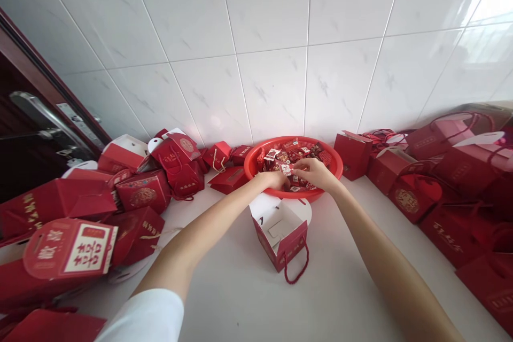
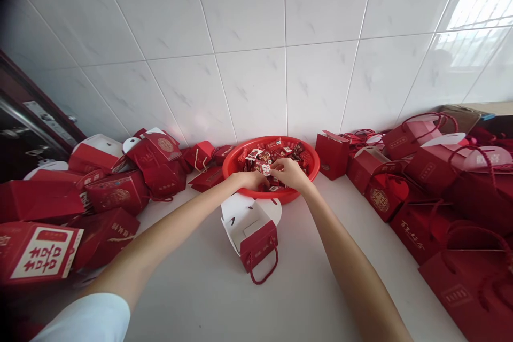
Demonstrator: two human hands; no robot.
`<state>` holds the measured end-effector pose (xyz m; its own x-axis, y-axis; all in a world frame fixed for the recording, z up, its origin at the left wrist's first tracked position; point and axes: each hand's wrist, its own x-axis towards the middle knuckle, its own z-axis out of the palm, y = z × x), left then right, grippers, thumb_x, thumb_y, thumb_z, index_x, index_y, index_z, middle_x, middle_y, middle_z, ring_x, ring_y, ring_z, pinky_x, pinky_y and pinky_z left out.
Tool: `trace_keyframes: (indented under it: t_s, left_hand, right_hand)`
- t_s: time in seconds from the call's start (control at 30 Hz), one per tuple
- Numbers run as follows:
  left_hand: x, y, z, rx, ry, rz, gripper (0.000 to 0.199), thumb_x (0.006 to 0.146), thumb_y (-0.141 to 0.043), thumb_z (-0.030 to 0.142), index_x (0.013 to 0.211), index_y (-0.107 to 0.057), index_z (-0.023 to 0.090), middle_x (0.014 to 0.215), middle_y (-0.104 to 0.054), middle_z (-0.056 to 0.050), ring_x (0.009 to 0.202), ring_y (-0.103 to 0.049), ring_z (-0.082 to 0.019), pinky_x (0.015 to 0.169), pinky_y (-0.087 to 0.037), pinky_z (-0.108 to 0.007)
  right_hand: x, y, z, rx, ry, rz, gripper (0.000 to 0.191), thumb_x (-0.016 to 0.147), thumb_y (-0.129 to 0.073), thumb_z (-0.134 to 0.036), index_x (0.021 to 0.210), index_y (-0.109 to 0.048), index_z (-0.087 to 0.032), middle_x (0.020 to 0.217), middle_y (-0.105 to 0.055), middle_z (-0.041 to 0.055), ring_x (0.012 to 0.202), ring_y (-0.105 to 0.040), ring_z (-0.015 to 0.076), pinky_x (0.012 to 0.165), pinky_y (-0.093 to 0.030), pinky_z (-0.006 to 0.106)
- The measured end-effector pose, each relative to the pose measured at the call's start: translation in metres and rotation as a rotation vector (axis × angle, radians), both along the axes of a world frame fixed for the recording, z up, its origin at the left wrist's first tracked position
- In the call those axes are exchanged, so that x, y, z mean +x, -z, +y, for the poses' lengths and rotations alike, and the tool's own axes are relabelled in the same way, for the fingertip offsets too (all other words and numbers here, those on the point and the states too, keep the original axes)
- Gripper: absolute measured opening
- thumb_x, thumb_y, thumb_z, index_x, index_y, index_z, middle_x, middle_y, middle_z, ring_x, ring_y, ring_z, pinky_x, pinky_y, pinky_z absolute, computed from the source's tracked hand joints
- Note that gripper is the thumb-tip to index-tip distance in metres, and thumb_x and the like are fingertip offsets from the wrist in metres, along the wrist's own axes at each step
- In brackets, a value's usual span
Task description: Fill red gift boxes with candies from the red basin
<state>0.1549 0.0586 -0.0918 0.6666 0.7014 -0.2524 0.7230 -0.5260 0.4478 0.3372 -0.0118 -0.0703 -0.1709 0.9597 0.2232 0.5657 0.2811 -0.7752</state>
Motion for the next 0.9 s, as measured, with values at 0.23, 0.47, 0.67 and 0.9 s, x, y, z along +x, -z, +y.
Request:
trace_keyframes:
  t_s: [0.23, 0.47, 0.67, 0.9]
  left_hand:
    - [0.005, -0.02, -0.015, -0.054, 0.027, 0.126, 0.032, 0.057, -0.067, 0.015, 0.085, -0.078, 0.023, 0.087, -0.075, -0.005, 0.08, -0.064, -0.024, 0.07, -0.049, -0.03]
    - [0.0, -0.032, -0.024, -0.103, -0.13, -0.288, 0.04, 0.061, -0.068, 0.014, 0.1, -0.078, 0.019, 0.074, -0.069, 0.0, 0.065, -0.06, -0.016, 0.06, -0.046, -0.026]
    - [-0.002, -0.028, -0.02, -0.158, -0.329, -0.658, 0.041, 0.065, -0.069, 0.01, 0.105, -0.077, 0.016, 0.076, -0.067, 0.0, 0.065, -0.06, -0.013, 0.063, -0.05, -0.026]
    - [-0.003, -0.032, -0.025, -0.294, -0.326, -0.874, 0.032, 0.066, -0.069, 0.008, 0.096, -0.077, 0.015, 0.094, -0.068, -0.003, 0.081, -0.065, -0.014, 0.087, -0.053, -0.035]
  right_hand:
    - [0.001, 0.001, 0.001, 0.035, -0.001, 0.001, 0.01, 0.081, -0.065, -0.023, 0.081, -0.074, -0.02, 0.088, -0.075, 0.0043, 0.082, -0.067, 0.0191, 0.073, -0.05, 0.029]
    - [0.003, 0.0, 0.001, -0.002, 0.004, 0.026, 0.013, 0.083, -0.064, -0.026, 0.087, -0.074, -0.019, 0.09, -0.075, 0.0057, 0.083, -0.068, 0.0196, 0.07, -0.05, 0.028]
    - [0.004, 0.0, 0.002, -0.056, -0.017, 0.076, 0.018, 0.086, -0.063, -0.028, 0.097, -0.073, -0.018, 0.089, -0.074, 0.0056, 0.078, -0.067, 0.0181, 0.066, -0.05, 0.028]
    - [0.006, -0.003, 0.001, -0.109, -0.108, 0.125, 0.03, 0.086, -0.069, -0.031, 0.113, -0.071, -0.018, 0.099, -0.074, 0.0074, 0.089, -0.068, 0.0192, 0.073, -0.052, 0.029]
